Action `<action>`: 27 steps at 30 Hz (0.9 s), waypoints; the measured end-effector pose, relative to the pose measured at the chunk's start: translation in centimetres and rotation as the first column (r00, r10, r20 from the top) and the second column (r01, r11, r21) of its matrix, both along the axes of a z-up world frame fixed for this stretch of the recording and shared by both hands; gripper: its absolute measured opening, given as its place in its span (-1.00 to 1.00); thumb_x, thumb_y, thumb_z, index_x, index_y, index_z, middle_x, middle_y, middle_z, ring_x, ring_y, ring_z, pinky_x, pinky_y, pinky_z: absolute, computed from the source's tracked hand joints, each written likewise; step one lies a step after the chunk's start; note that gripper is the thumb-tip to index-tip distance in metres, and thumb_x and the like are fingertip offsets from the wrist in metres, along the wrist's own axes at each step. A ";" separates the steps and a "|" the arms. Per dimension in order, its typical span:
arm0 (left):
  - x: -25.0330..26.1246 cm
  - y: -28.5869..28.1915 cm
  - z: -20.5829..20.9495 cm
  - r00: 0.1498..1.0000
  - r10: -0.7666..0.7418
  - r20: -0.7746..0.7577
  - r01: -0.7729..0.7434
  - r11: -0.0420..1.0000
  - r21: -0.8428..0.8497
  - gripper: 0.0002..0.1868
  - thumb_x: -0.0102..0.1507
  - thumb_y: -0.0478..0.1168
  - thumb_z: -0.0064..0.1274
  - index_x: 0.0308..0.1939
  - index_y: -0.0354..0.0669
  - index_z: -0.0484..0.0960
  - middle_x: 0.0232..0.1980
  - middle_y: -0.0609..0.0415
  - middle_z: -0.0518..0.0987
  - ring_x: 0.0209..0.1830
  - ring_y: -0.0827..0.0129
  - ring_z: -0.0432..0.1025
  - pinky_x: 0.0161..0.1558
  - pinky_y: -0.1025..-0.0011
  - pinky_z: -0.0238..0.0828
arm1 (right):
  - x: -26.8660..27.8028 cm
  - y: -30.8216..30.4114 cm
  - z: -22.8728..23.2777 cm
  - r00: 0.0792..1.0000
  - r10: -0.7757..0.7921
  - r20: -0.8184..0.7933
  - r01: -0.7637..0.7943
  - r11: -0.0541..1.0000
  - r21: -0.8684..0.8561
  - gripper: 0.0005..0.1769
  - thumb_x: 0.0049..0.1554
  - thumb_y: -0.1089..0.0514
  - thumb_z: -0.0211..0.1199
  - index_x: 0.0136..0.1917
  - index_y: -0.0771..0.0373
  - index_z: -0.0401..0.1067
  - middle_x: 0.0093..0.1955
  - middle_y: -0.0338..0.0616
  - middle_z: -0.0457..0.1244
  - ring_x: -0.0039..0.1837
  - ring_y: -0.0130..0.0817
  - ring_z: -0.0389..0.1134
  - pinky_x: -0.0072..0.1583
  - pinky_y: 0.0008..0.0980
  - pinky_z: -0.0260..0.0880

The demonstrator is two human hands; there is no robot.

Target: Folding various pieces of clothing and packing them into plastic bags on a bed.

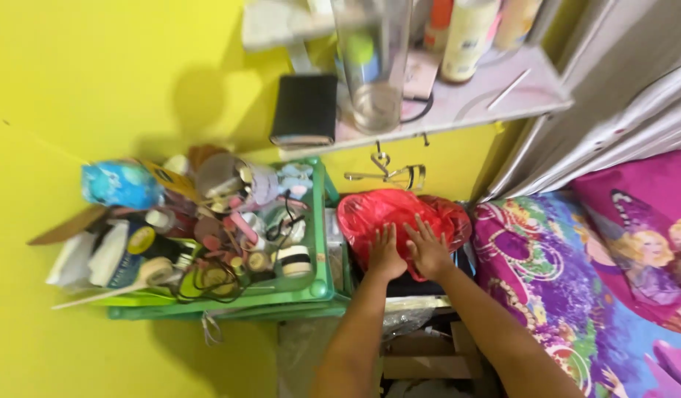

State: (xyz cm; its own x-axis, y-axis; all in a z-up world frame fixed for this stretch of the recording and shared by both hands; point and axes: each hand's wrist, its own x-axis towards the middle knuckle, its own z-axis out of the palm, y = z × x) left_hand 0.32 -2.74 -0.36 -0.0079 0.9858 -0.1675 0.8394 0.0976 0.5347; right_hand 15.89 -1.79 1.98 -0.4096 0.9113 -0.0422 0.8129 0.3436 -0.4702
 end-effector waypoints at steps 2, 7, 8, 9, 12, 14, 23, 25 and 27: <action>0.6 -1.5 4.8 0.999 -0.002 0.036 0.000 0.999 0.042 0.10 0.15 -0.11 0.16 0.65 -0.06 -0.15 0.70 -0.13 -0.15 0.70 -0.05 -0.32 0.56 -0.12 -0.36 | -0.5 -1.4 3.3 0.994 -0.028 -0.104 0.033 0.998 0.045 -0.36 0.32 -0.17 -0.16 0.63 -0.10 0.00 0.75 -0.12 -0.36 0.72 0.02 -0.36 0.52 0.44 -0.31; 0.2 -5.5 16.2 0.997 -0.080 -0.006 0.079 0.972 0.219 -0.05 0.31 -0.07 0.10 0.64 -0.07 -0.13 0.68 -0.21 -0.14 0.68 -0.12 -0.32 0.53 -0.18 -0.39 | -1.0 -4.7 11.9 0.979 -0.062 -0.196 0.090 0.986 0.138 -0.35 0.30 -0.13 -0.09 0.62 -0.07 0.02 0.75 -0.05 -0.36 0.72 0.06 -0.37 0.51 0.45 -0.32; -0.1 -6.3 19.1 0.989 -0.116 -0.088 0.132 0.969 0.207 -0.01 0.24 -0.10 0.13 0.63 -0.07 -0.11 0.69 -0.19 -0.13 0.69 -0.09 -0.31 0.55 -0.15 -0.38 | -0.8 -5.0 13.8 0.982 -0.073 -0.173 0.099 0.984 0.150 -0.34 0.26 -0.12 -0.02 0.60 -0.07 0.05 0.74 -0.06 -0.34 0.72 0.06 -0.36 0.51 0.45 -0.30; -0.3 -7.3 22.0 0.974 -0.151 -0.169 0.182 0.965 0.190 0.04 0.17 -0.14 0.16 0.62 -0.07 -0.10 0.69 -0.18 -0.12 0.70 -0.06 -0.30 0.57 -0.11 -0.37 | -0.6 -5.3 15.5 0.985 -0.085 -0.150 0.109 0.981 0.163 -0.32 0.23 -0.10 0.04 0.59 -0.07 0.08 0.74 -0.06 -0.31 0.72 0.05 -0.34 0.51 0.45 -0.28; -2.0 -8.5 26.8 0.977 -0.118 -0.178 0.170 0.936 0.308 0.01 0.17 -0.15 0.17 0.61 -0.08 -0.05 0.67 -0.22 -0.12 0.69 -0.10 -0.31 0.57 -0.09 -0.37 | 0.3 -7.2 20.9 0.980 -0.075 -0.184 0.121 0.960 0.253 -0.32 0.14 -0.02 0.20 0.52 -0.04 0.21 0.70 -0.01 -0.21 0.69 0.08 -0.22 0.50 0.35 -0.15; -3.2 -9.8 30.3 0.982 -0.091 -0.166 0.149 0.911 0.386 0.00 0.17 -0.15 0.17 0.62 -0.10 -0.02 0.67 -0.24 -0.10 0.69 -0.11 -0.29 0.58 -0.07 -0.35 | 0.8 -8.2 23.3 0.957 -0.044 -0.286 0.133 0.945 0.300 -0.34 0.11 0.05 0.24 0.48 0.00 0.27 0.69 0.04 -0.16 0.66 0.11 -0.12 0.50 0.25 -0.04; -1.8 -19.7 39.1 0.991 0.100 -0.090 -0.018 0.762 0.648 -0.05 0.16 -0.18 0.20 0.58 -0.12 0.11 0.66 -0.27 -0.06 0.69 -0.17 -0.28 0.57 -0.14 -0.38 | 2.6 -17.2 34.5 0.720 0.075 -0.690 0.161 0.949 0.270 -0.41 0.11 0.21 0.21 0.43 0.09 0.35 0.65 0.12 -0.04 0.59 0.12 0.08 0.32 -0.12 0.36; -0.3 -22.1 39.9 0.987 0.143 -0.068 -0.058 0.726 0.685 -0.05 0.15 -0.18 0.21 0.57 -0.14 0.11 0.66 -0.28 -0.07 0.69 -0.19 -0.29 0.57 -0.17 -0.40 | 3.2 -18.7 35.5 0.692 0.102 -0.714 0.110 0.963 0.245 -0.41 0.11 0.20 0.19 0.43 0.08 0.33 0.65 0.11 -0.04 0.58 0.10 0.07 0.27 -0.14 0.42; 1.4 -24.8 40.7 0.986 0.168 -0.011 -0.112 0.700 0.706 -0.05 0.14 -0.19 0.21 0.58 -0.10 0.12 0.68 -0.27 -0.10 0.69 -0.20 -0.30 0.56 -0.19 -0.39 | 3.8 -19.9 35.2 0.737 0.196 -0.647 0.070 0.930 0.361 -0.36 0.08 0.23 0.25 0.45 0.12 0.33 0.62 0.14 0.01 0.58 0.13 0.06 0.38 -0.07 0.27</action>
